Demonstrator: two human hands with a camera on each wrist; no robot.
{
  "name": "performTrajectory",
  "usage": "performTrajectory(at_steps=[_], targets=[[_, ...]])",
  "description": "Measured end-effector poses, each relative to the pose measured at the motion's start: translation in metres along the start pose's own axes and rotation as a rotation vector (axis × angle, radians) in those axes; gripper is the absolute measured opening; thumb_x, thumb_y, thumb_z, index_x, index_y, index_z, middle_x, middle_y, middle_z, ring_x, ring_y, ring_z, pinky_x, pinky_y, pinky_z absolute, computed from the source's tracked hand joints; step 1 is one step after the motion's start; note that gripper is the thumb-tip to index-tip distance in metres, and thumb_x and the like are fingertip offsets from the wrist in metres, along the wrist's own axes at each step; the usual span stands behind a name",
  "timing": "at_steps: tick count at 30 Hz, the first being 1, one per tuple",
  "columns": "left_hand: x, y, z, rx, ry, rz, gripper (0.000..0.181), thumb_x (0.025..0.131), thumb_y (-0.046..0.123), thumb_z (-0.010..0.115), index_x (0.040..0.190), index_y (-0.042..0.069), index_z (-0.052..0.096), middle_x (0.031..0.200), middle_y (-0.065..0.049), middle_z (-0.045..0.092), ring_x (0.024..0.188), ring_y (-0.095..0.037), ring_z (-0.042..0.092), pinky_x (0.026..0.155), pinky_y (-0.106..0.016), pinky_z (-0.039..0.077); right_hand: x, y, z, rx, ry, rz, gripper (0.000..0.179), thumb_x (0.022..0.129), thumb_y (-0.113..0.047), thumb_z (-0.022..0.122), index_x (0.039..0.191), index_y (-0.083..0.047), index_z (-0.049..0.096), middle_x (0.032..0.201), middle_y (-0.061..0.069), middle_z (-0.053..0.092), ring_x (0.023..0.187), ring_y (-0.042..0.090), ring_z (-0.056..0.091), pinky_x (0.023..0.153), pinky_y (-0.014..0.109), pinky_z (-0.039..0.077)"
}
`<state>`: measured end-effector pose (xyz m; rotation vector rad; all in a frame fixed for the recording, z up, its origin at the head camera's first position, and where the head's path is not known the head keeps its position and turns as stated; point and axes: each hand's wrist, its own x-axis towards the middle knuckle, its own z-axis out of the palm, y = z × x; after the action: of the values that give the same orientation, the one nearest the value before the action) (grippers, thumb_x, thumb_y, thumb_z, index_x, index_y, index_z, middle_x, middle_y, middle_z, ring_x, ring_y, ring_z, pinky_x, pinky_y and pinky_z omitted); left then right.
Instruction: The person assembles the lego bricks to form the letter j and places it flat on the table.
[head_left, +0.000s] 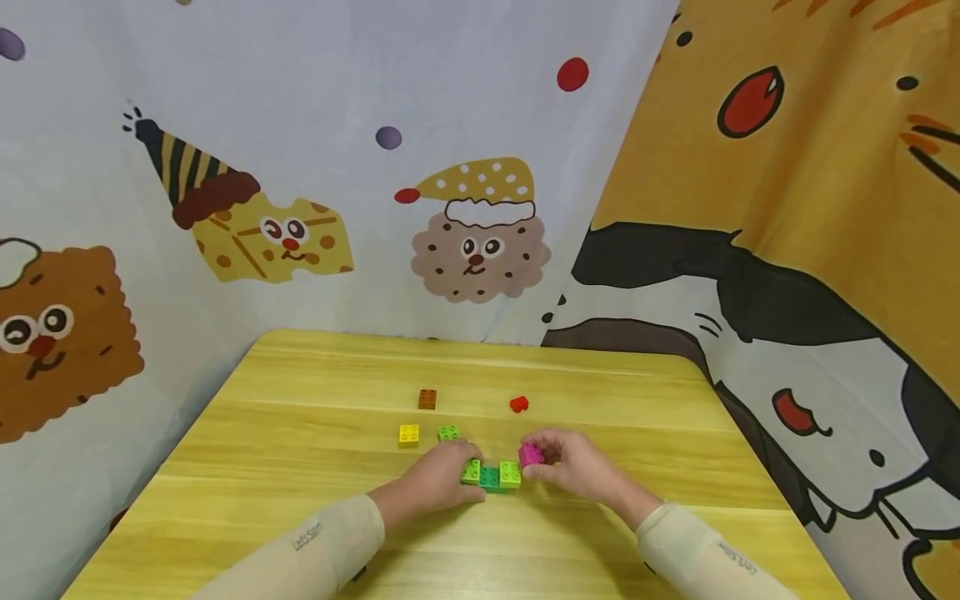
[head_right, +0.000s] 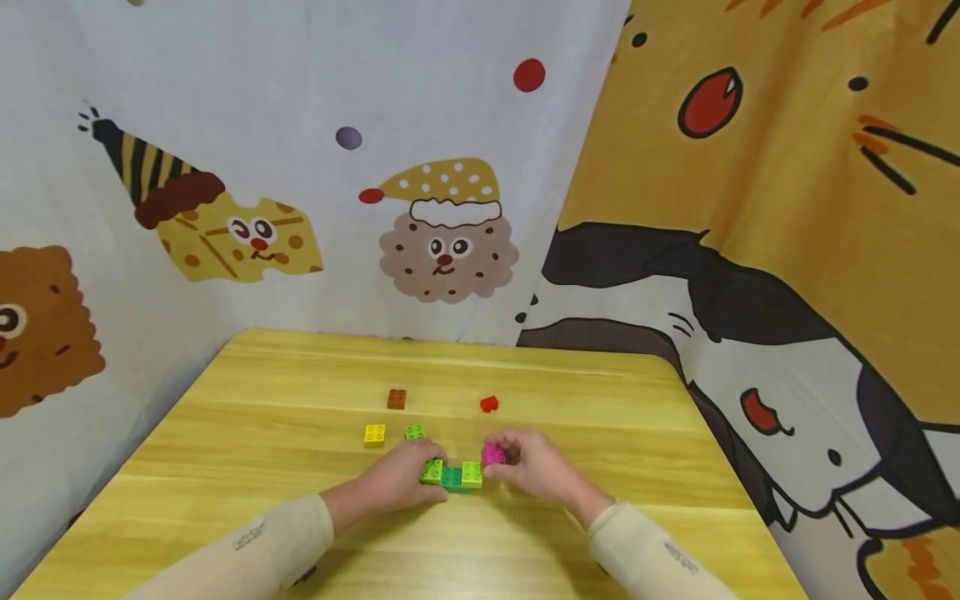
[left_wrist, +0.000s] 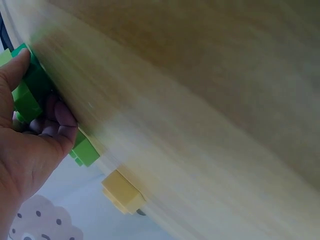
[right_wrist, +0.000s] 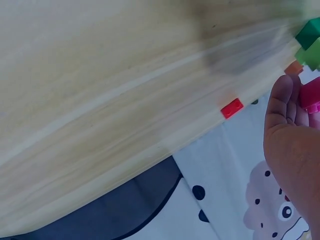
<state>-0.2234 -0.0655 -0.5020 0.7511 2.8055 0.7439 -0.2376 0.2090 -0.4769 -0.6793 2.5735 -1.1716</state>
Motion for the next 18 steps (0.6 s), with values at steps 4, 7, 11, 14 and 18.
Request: performTrajectory(at_steps=[4, 7, 11, 14, 18], targets=[[-0.001, 0.0, 0.0, 0.001, -0.003, 0.0, 0.052, 0.089, 0.04, 0.088, 0.129, 0.011, 0.071, 0.132, -0.006, 0.073, 0.123, -0.026, 0.067, 0.107, -0.043, 0.056, -0.002, -0.004, 0.005, -0.016, -0.005, -0.025, 0.046, 0.097, -0.026, 0.081, 0.134, -0.001, 0.069, 0.111, 0.001, 0.077, 0.099, 0.012, 0.07, 0.084, 0.022, 0.059], [-0.001, -0.001, 0.0, 0.001, -0.001, 0.0, 0.052, 0.089, 0.04, 0.087, 0.129, 0.011, 0.071, 0.132, -0.006, 0.073, 0.124, -0.026, 0.067, 0.108, -0.044, 0.055, -0.002, -0.005, 0.007, -0.029, 0.001, -0.041, 0.045, 0.098, -0.027, 0.08, 0.134, -0.002, 0.069, 0.111, 0.0, 0.077, 0.098, 0.01, 0.07, 0.084, 0.023, 0.059], [0.0, -0.002, 0.001, 0.004, 0.003, 0.004, 0.052, 0.089, 0.04, 0.087, 0.128, 0.011, 0.071, 0.131, -0.006, 0.073, 0.123, -0.025, 0.067, 0.108, -0.044, 0.055, -0.001, -0.006, 0.01, -0.042, 0.004, -0.054, 0.045, 0.097, -0.026, 0.081, 0.133, -0.002, 0.069, 0.11, -0.001, 0.076, 0.097, 0.009, 0.07, 0.085, 0.024, 0.06], [0.0, -0.002, 0.001, 0.007, 0.004, 0.009, 0.051, 0.088, 0.041, 0.088, 0.128, 0.012, 0.072, 0.129, -0.005, 0.074, 0.118, -0.023, 0.068, 0.104, -0.041, 0.057, 0.0, -0.006, 0.012, -0.047, -0.002, -0.063, 0.044, 0.097, -0.025, 0.081, 0.132, -0.002, 0.07, 0.109, -0.001, 0.076, 0.097, 0.01, 0.07, 0.085, 0.025, 0.06], [0.001, -0.003, 0.002, 0.009, 0.007, 0.017, 0.049, 0.088, 0.041, 0.088, 0.125, 0.013, 0.072, 0.125, -0.003, 0.074, 0.113, -0.02, 0.068, 0.1, -0.038, 0.058, 0.0, -0.008, 0.015, -0.063, -0.007, -0.064, 0.044, 0.097, -0.026, 0.082, 0.132, -0.002, 0.07, 0.109, -0.001, 0.076, 0.096, 0.012, 0.07, 0.083, 0.023, 0.06]])
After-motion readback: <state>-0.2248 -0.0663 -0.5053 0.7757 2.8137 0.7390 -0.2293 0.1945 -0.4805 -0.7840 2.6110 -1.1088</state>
